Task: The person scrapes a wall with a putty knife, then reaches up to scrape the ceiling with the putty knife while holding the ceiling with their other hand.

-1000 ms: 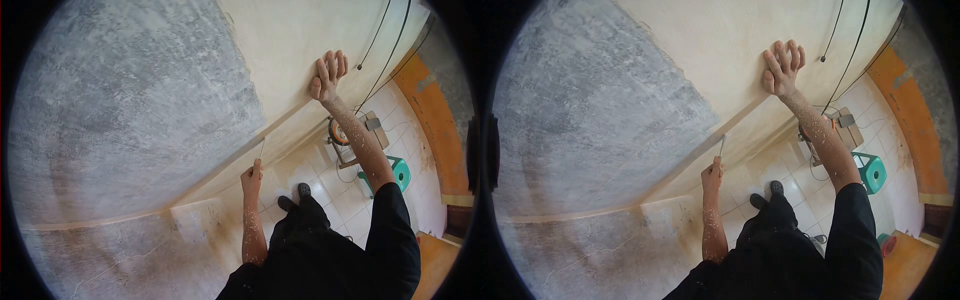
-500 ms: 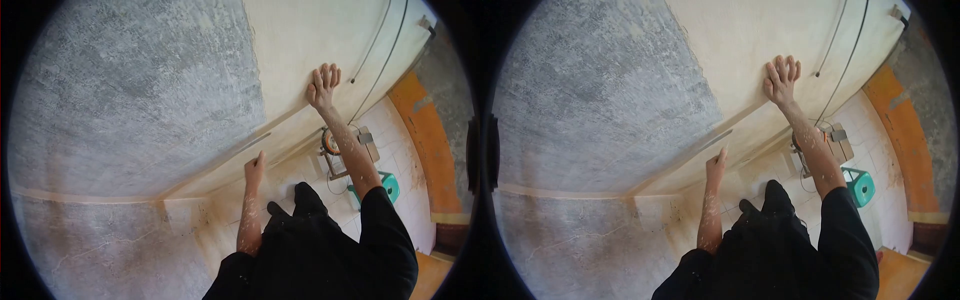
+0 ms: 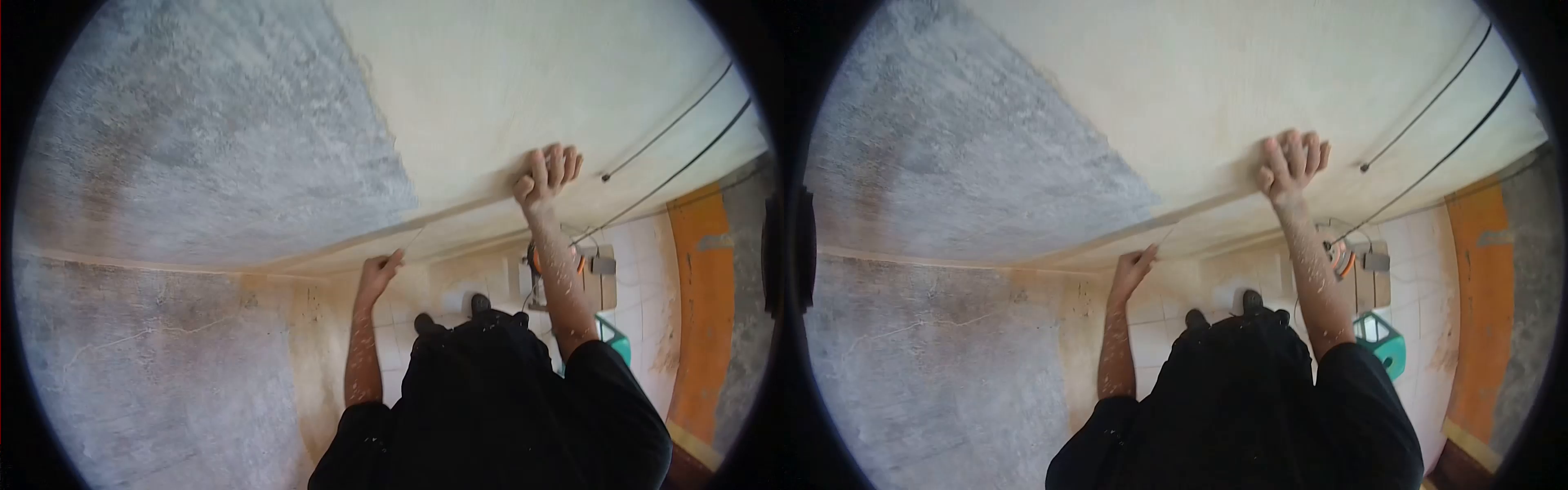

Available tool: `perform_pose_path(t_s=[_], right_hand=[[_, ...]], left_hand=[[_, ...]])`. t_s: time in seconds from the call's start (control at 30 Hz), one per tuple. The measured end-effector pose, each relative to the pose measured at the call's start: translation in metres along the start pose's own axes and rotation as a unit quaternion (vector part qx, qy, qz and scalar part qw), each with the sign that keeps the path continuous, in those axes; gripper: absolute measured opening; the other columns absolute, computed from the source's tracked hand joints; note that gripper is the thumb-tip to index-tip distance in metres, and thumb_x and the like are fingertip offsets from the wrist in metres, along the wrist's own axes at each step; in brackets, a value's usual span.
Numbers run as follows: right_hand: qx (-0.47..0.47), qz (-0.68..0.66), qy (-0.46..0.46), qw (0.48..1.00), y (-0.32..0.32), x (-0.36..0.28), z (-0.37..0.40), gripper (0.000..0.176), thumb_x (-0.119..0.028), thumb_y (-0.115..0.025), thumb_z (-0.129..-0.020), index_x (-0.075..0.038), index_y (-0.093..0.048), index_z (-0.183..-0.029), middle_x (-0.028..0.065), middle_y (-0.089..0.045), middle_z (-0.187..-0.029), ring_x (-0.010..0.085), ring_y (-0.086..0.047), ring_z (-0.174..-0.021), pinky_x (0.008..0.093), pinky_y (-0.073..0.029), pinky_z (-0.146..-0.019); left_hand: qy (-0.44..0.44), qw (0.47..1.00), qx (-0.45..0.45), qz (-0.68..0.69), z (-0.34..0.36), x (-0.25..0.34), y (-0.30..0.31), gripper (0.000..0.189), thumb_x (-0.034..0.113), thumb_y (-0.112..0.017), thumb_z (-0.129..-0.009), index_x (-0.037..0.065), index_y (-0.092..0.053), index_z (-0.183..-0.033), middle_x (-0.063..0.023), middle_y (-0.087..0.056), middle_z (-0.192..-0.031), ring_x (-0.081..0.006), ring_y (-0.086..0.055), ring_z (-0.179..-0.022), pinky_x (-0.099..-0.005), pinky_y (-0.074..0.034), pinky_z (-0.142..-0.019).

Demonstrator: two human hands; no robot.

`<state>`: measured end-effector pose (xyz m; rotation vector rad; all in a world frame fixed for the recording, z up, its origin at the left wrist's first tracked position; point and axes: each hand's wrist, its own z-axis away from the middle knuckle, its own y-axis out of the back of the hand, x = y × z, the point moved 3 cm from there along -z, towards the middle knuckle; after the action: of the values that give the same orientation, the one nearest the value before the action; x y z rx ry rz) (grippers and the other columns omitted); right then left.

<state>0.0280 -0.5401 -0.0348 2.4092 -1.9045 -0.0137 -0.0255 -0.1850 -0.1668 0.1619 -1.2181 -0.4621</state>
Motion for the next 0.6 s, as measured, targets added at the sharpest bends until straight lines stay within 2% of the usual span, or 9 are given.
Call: perform_pose_path(t_s=[0.07, 0.17, 0.27, 0.37, 0.4, 0.5, 0.53, 0.6], right_hand=[[0.004, -0.007, 0.002, 1.0, 0.005, -0.003, 0.006, 0.045, -0.039, -0.027, -0.1, -0.018, -0.058, -0.126, 0.0098, -0.04, -0.145, 0.0337, -0.027, -0.139, 0.054, -0.013, -0.115], [0.009, -0.023, 0.007, 1.0, 0.005, -0.005, 0.002, 0.045, -0.04, -0.027, -0.1, -0.019, -0.058, -0.126, 0.0096, -0.041, -0.144, 0.0333, -0.027, -0.139, 0.0536, -0.012, -0.115], [-0.007, -0.031, -0.006, 0.999, 0.006, -0.004, 0.009, 0.046, -0.042, -0.026, -0.1, -0.021, -0.058, -0.126, 0.0084, -0.04, -0.145, 0.0326, -0.026, -0.139, 0.0532, -0.011, -0.115], [-0.008, -0.038, -0.003, 0.999, 0.006, -0.004, 0.007, 0.047, -0.043, -0.025, -0.1, -0.021, -0.059, -0.125, 0.0073, -0.04, -0.145, 0.032, -0.026, -0.139, 0.0528, -0.01, -0.115], [-0.009, -0.038, 0.0, 0.999, 0.007, -0.003, 0.006, 0.047, -0.043, -0.025, -0.1, -0.021, -0.059, -0.125, 0.0069, -0.04, -0.145, 0.0318, -0.025, -0.139, 0.0526, -0.009, -0.115], [-0.001, -0.049, -0.015, 0.999, 0.006, -0.004, 0.006, 0.047, -0.042, -0.026, -0.1, -0.022, -0.06, -0.124, 0.0058, -0.041, -0.145, 0.0311, -0.025, -0.139, 0.052, -0.007, -0.115], [0.006, -0.063, -0.021, 0.998, 0.005, -0.007, 0.003, 0.045, -0.041, -0.027, -0.099, -0.022, -0.06, -0.124, 0.0053, -0.041, -0.145, 0.0307, -0.024, -0.139, 0.0518, -0.006, -0.115], [0.0, -0.052, 0.003, 0.999, 0.009, -0.011, -0.006, 0.046, -0.036, -0.025, -0.1, -0.016, -0.057, -0.126, 0.01, -0.041, -0.143, 0.0337, -0.026, -0.139, 0.0524, -0.01, -0.115]], left_hand=[[0.068, 0.998, -0.001, 0.018, 0.006, -0.012, 0.028, 0.051, 0.046, -0.063, -0.088, -0.004, -0.068, -0.077, 0.0009, -0.048, -0.057, -0.0076, -0.043, -0.055, -0.0256, -0.034, -0.05], [0.044, 0.999, 0.003, -0.008, 0.007, 0.004, 0.032, 0.05, 0.045, -0.064, -0.088, -0.003, -0.068, -0.077, 0.0017, -0.047, -0.056, -0.0071, -0.042, -0.055, -0.0249, -0.033, -0.05], [-0.012, 1.0, -0.004, -0.008, 0.003, 0.019, -0.003, 0.05, 0.045, -0.064, -0.087, -0.004, -0.068, -0.075, 0.0025, -0.046, -0.055, -0.0066, -0.042, -0.054, -0.0245, -0.032, -0.049], [0.004, 1.0, 0.027, 0.007, 0.007, 0.015, 0.002, 0.05, 0.045, -0.065, -0.087, -0.004, -0.068, -0.075, 0.0017, -0.047, -0.056, -0.0066, -0.042, -0.054, -0.0245, -0.031, -0.049], [0.038, 0.998, 0.033, 0.043, 0.011, 0.012, 0.009, 0.05, 0.045, -0.065, -0.087, -0.003, -0.068, -0.076, 0.0008, -0.049, -0.057, -0.0071, -0.042, -0.054, -0.0249, -0.032, -0.05], [0.058, 0.998, 0.033, 0.019, 0.014, 0.011, 0.028, 0.049, 0.045, -0.065, -0.087, -0.003, -0.068, -0.077, 0.0009, -0.048, -0.057, -0.0072, -0.041, -0.055, -0.0255, -0.032, -0.05], [0.039, 0.998, 0.047, 0.011, 0.015, 0.022, 0.024, 0.048, 0.044, -0.064, -0.088, -0.003, -0.067, -0.075, 0.0023, -0.046, -0.057, -0.0067, -0.04, -0.055, -0.0258, -0.03, -0.049], [0.021, 0.999, 0.022, 0.02, 0.011, 0.027, 0.002, 0.049, 0.044, -0.065, -0.087, -0.003, -0.067, -0.074, 0.0027, -0.045, -0.056, -0.0065, -0.039, -0.055, -0.0257, -0.03, -0.049]])
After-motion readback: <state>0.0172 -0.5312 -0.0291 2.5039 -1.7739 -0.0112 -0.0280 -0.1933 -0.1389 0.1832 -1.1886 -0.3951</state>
